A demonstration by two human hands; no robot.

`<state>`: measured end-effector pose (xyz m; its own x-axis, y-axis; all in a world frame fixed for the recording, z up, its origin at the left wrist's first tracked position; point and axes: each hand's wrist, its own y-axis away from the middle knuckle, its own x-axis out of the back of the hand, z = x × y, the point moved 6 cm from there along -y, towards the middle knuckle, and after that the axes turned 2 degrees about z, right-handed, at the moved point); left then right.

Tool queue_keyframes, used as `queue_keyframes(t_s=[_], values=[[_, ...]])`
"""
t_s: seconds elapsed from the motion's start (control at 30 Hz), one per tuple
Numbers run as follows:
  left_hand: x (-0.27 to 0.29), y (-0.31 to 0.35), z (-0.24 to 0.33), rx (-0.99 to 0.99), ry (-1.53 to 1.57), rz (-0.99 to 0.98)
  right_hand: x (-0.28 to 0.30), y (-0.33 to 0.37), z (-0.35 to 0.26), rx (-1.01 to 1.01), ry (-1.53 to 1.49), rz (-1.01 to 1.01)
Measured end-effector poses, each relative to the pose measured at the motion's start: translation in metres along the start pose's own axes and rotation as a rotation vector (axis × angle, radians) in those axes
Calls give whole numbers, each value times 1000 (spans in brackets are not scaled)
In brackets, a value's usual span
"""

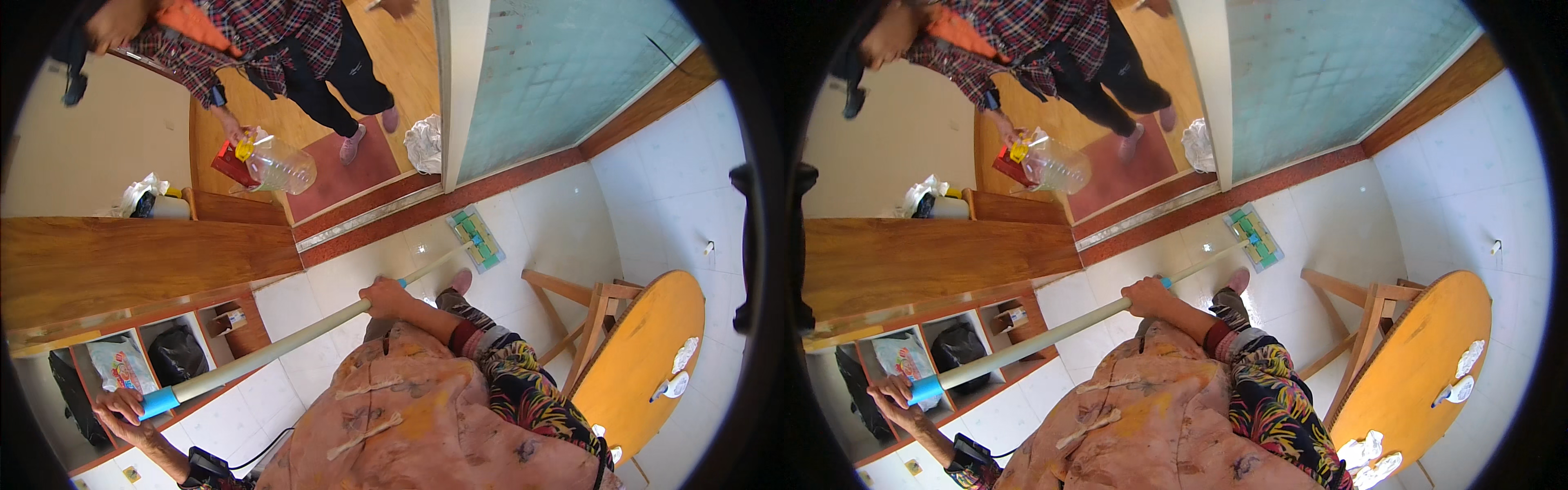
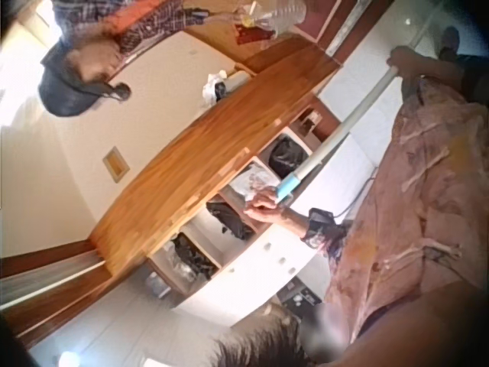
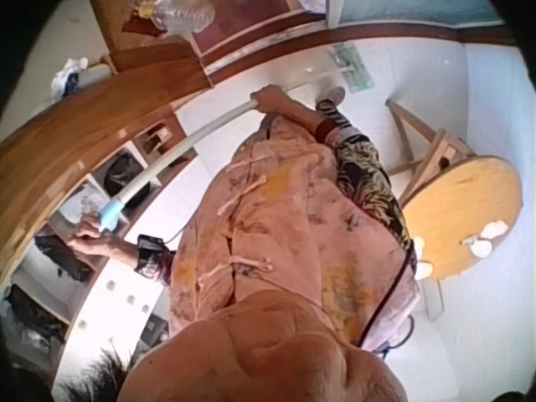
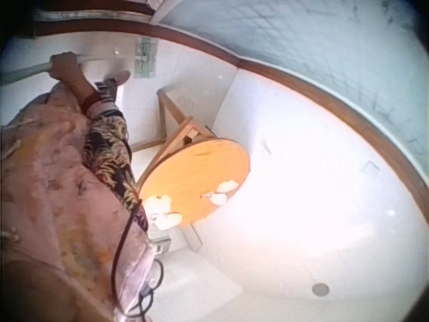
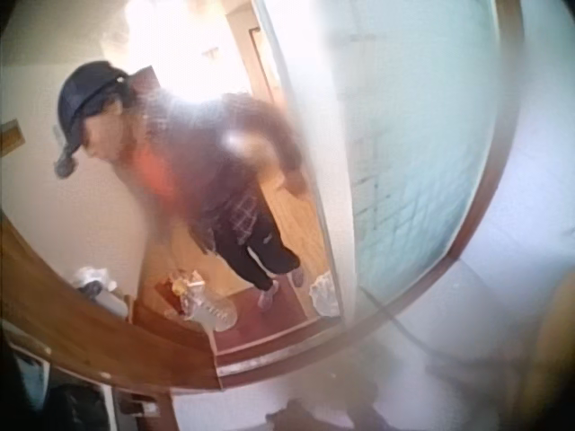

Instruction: The person mops the kitchen floor using a flat mop, rinsing the mop head in the sink and wringing it out. They continue mopping around a round table and near the doorway while another person sweeps nearby.

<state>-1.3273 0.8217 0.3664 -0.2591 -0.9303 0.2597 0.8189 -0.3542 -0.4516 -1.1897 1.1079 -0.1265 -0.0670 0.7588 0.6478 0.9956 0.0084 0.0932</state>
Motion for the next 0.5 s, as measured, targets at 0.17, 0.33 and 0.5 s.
queue_keyframes(t_s=[0.17, 0.33, 0.5], values=[[25, 27, -5, 92, -66, 202, 19, 24, 15, 27, -23, -46], [-21, 69, -81, 411, -281, 178, 62, 65, 96, -94, 64, 24], [-182, 129, -146, 898, -238, -444, 125, 143, 248, -301, 226, 236]])
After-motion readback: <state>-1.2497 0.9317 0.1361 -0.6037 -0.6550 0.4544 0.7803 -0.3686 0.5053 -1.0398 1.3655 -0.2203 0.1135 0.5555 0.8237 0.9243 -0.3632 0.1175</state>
